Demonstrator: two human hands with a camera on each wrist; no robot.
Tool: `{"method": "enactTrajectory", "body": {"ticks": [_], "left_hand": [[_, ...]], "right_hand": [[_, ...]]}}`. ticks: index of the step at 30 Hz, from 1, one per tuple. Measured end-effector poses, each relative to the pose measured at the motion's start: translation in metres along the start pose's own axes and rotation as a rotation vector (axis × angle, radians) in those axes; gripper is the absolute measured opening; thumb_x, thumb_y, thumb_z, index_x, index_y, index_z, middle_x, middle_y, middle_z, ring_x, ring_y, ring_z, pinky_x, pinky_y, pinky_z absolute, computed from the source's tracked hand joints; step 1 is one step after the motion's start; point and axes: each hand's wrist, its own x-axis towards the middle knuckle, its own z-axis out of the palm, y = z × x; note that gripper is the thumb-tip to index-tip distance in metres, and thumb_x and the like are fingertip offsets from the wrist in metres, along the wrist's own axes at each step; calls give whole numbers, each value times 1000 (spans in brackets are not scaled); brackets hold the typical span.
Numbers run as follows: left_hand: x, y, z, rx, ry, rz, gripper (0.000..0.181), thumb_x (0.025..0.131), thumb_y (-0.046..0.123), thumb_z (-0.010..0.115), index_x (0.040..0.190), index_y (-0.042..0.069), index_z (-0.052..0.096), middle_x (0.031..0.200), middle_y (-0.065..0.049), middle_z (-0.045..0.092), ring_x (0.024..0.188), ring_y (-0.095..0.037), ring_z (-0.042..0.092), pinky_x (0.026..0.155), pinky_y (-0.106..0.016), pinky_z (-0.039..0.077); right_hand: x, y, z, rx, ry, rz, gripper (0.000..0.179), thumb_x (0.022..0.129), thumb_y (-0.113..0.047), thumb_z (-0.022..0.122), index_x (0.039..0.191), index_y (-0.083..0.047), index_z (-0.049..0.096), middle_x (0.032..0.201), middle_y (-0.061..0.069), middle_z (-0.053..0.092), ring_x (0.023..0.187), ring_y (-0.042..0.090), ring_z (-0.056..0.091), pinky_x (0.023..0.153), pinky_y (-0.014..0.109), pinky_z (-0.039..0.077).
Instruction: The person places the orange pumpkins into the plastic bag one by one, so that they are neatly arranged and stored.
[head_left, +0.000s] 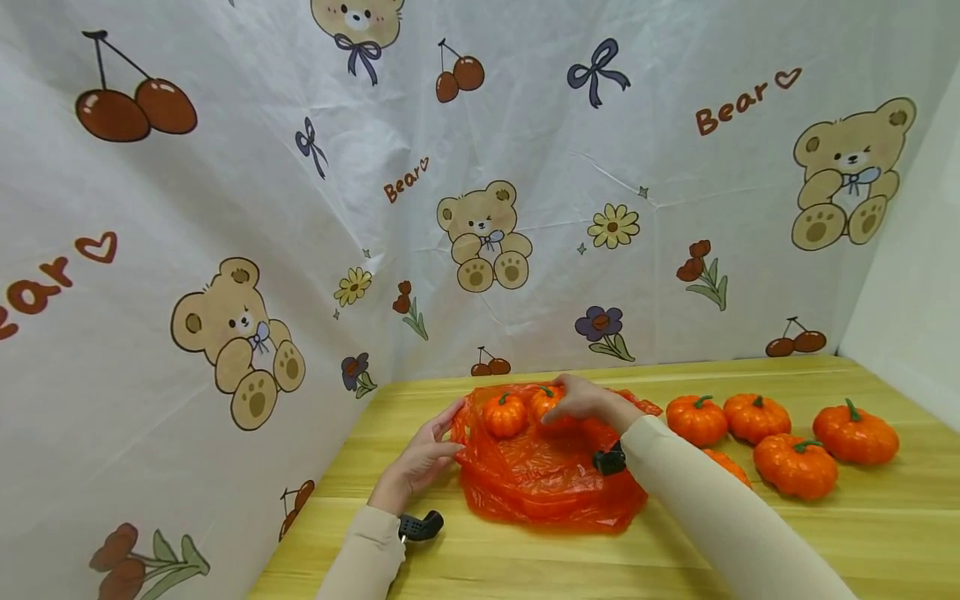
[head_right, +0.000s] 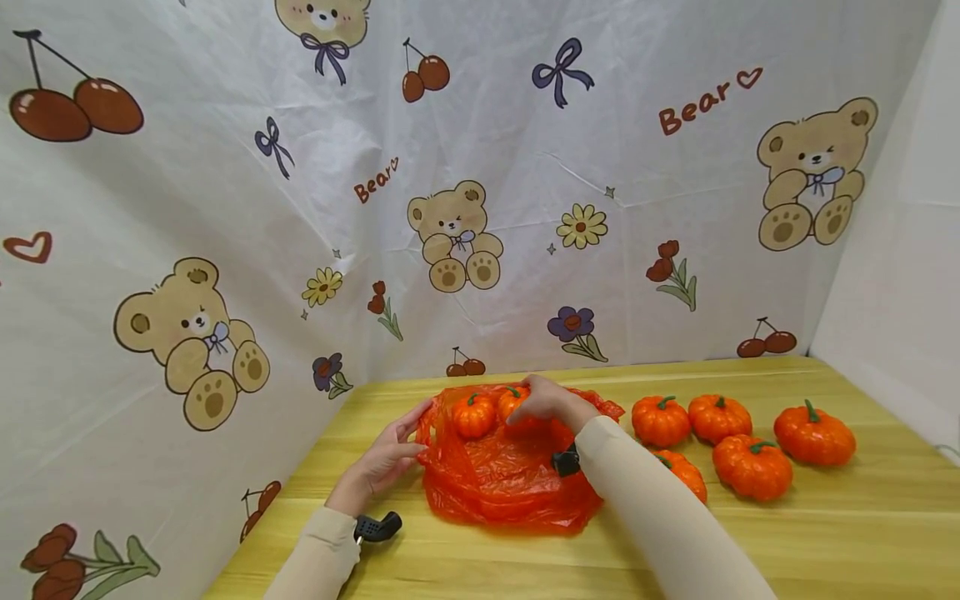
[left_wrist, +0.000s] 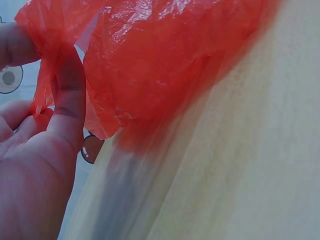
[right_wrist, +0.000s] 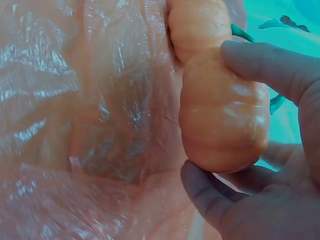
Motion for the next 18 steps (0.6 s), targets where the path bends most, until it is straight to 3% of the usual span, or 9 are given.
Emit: {"method": "enactTrajectory", "body": {"ticks": [5,12,18], "left_hand": [[0,-2,-1,-1,-3,7,96,90,-12,59,167,14,9,175,-12,3,154,-41,28,103,-25,55],[1,-2,0,-9,6,-3,95,89,-12,58,167,15,10,175,-10,6,153,-37,32,103,-24,55],[1,0,0,4,-5,2,98,88,-10,59,167,15,8,175,-12,5,152,-37,32,102,-23,55]], "right_hand": [[2,2,9,12,40,16,92,80,-24,85,154,2,37,153,26,44,134,41,50,114,56,44],[9,12,18,-4,117,54,83,79,-19,86,148,3,44,146,25,51,128,39,53,117,55,42],[11,15,19,0,129,76,77,81,-18,85,145,3,46,144,24,53,127,40,53,118,57,41]]}}
